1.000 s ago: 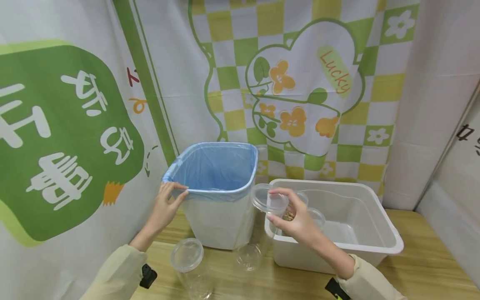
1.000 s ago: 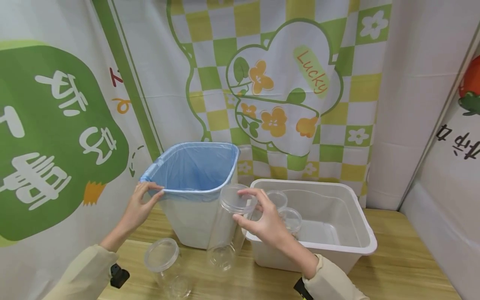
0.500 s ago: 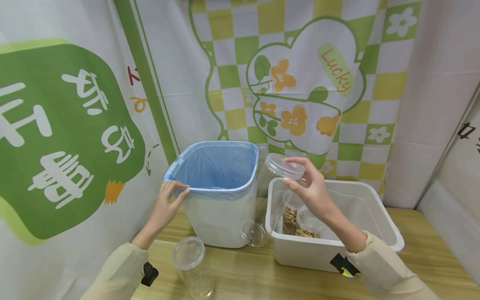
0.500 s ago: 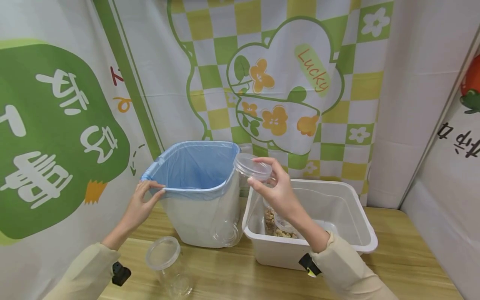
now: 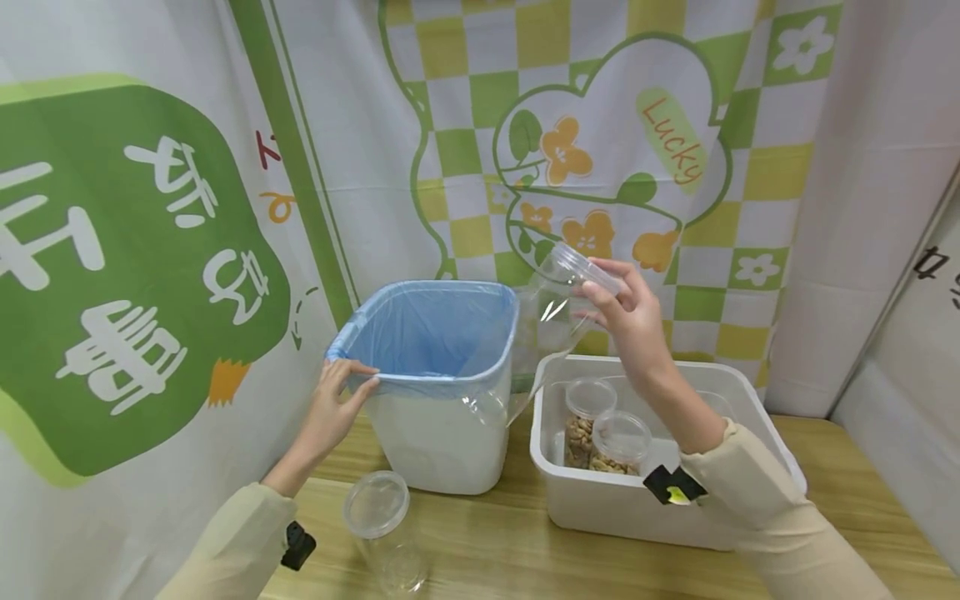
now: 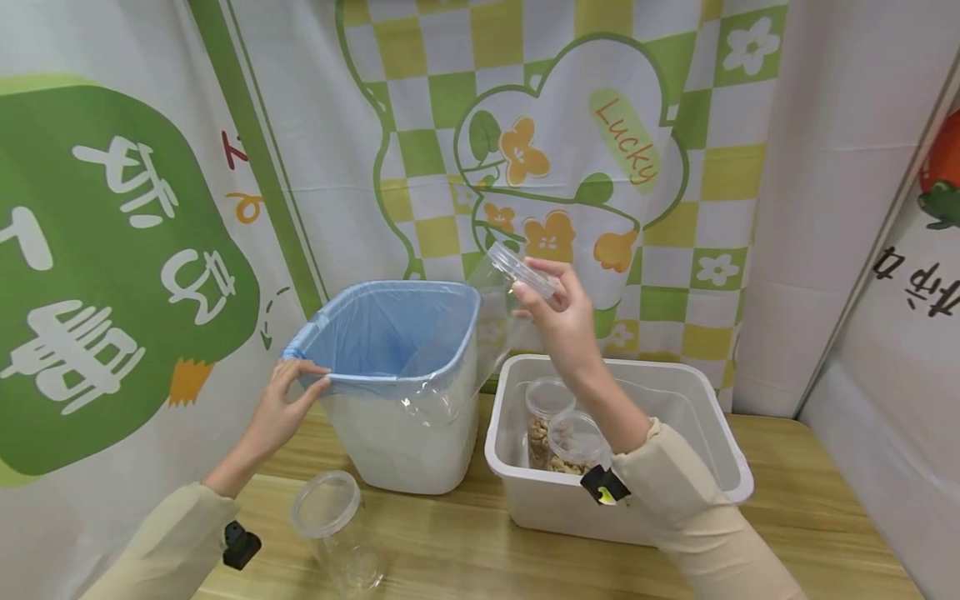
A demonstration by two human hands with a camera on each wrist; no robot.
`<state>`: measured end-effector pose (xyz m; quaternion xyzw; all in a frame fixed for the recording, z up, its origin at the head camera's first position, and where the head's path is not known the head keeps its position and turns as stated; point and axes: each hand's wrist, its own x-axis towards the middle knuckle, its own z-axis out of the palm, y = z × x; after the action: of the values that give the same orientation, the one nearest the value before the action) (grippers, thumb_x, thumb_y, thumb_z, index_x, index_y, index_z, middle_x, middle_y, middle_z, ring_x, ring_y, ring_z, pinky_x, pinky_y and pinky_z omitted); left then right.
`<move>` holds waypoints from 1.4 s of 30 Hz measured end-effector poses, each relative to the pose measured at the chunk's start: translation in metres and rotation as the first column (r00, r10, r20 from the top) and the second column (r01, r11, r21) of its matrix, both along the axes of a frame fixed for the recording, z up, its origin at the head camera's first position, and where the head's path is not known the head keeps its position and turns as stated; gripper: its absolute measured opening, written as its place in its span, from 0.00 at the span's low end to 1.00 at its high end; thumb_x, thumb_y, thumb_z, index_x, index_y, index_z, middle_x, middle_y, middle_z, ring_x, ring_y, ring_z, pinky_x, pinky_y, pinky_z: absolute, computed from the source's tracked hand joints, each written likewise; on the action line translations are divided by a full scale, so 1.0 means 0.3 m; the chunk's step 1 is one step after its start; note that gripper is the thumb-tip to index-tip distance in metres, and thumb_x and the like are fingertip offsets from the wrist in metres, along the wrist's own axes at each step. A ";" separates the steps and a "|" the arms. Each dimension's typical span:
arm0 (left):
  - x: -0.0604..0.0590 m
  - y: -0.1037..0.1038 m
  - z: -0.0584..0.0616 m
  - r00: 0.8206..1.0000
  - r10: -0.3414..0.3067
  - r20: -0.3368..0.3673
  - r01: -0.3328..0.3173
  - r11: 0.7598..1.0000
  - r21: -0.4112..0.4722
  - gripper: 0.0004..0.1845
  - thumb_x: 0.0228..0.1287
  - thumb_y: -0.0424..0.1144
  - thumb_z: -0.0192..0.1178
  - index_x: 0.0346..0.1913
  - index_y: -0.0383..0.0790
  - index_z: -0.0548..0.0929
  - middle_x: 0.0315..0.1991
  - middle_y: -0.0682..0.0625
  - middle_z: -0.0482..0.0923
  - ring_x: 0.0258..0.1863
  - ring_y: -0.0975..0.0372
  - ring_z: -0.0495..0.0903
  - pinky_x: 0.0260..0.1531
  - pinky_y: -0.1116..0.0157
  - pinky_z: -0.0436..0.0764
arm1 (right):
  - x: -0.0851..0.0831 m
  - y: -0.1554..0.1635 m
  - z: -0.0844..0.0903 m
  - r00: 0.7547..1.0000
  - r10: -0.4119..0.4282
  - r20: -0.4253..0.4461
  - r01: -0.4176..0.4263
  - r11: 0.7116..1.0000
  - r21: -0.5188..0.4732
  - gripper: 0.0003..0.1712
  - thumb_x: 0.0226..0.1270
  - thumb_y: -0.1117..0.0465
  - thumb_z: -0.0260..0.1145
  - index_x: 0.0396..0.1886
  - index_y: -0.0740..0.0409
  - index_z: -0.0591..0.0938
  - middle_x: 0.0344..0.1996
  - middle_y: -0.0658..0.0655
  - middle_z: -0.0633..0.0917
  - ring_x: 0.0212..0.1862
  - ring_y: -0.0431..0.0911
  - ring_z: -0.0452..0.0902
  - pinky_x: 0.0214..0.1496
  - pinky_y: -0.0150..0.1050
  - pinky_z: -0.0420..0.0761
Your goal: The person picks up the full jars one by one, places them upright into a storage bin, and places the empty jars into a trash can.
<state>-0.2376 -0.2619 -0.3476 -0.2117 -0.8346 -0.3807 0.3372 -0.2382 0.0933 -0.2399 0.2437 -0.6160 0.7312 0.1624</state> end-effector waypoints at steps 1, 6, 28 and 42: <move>0.000 0.001 0.000 1.000 0.000 0.000 0.000 1.000 0.000 0.06 0.53 0.25 0.58 0.35 0.32 0.76 0.34 0.43 0.75 0.40 0.63 0.68 0.62 0.45 0.41 | -0.006 -0.003 0.008 1.000 -0.008 0.005 0.008 1.000 -0.002 0.19 0.61 0.62 0.55 0.52 0.60 0.67 0.50 0.65 0.72 0.44 0.46 0.75 0.46 0.40 0.78; -0.004 0.001 -0.001 1.000 0.007 0.001 -0.007 1.000 -0.006 0.06 0.54 0.25 0.58 0.35 0.32 0.76 0.34 0.43 0.75 0.40 0.60 0.69 0.62 0.45 0.41 | -0.039 -0.027 0.042 0.999 -0.036 0.033 0.036 0.999 -0.010 0.22 0.59 0.60 0.57 0.53 0.60 0.65 0.51 0.64 0.71 0.46 0.46 0.73 0.50 0.45 0.75; -0.010 0.004 0.005 1.000 0.011 0.000 -0.011 1.000 -0.019 0.06 0.52 0.25 0.59 0.35 0.31 0.76 0.34 0.42 0.75 0.40 0.59 0.69 0.62 0.45 0.42 | -0.143 -0.214 0.003 0.971 -0.240 -0.012 0.230 0.917 0.325 0.31 0.54 0.53 0.66 0.54 0.58 0.65 0.39 0.59 0.74 0.33 0.45 0.68 0.27 0.32 0.70; 0.000 -0.004 -0.001 1.000 0.010 0.007 -0.010 1.000 -0.008 0.05 0.54 0.25 0.58 0.35 0.32 0.76 0.34 0.42 0.76 0.40 0.57 0.69 0.62 0.45 0.40 | -0.146 -0.321 -0.109 0.984 -0.177 0.020 0.149 0.883 0.446 0.32 0.51 0.50 0.67 0.52 0.57 0.65 0.55 0.61 0.68 0.53 0.55 0.66 0.46 0.45 0.75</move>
<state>-0.2375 -0.2630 -0.3479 -0.2074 -0.8383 -0.3766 0.3352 -0.2819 -0.0029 -0.2727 0.1997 -0.7889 0.5627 0.1451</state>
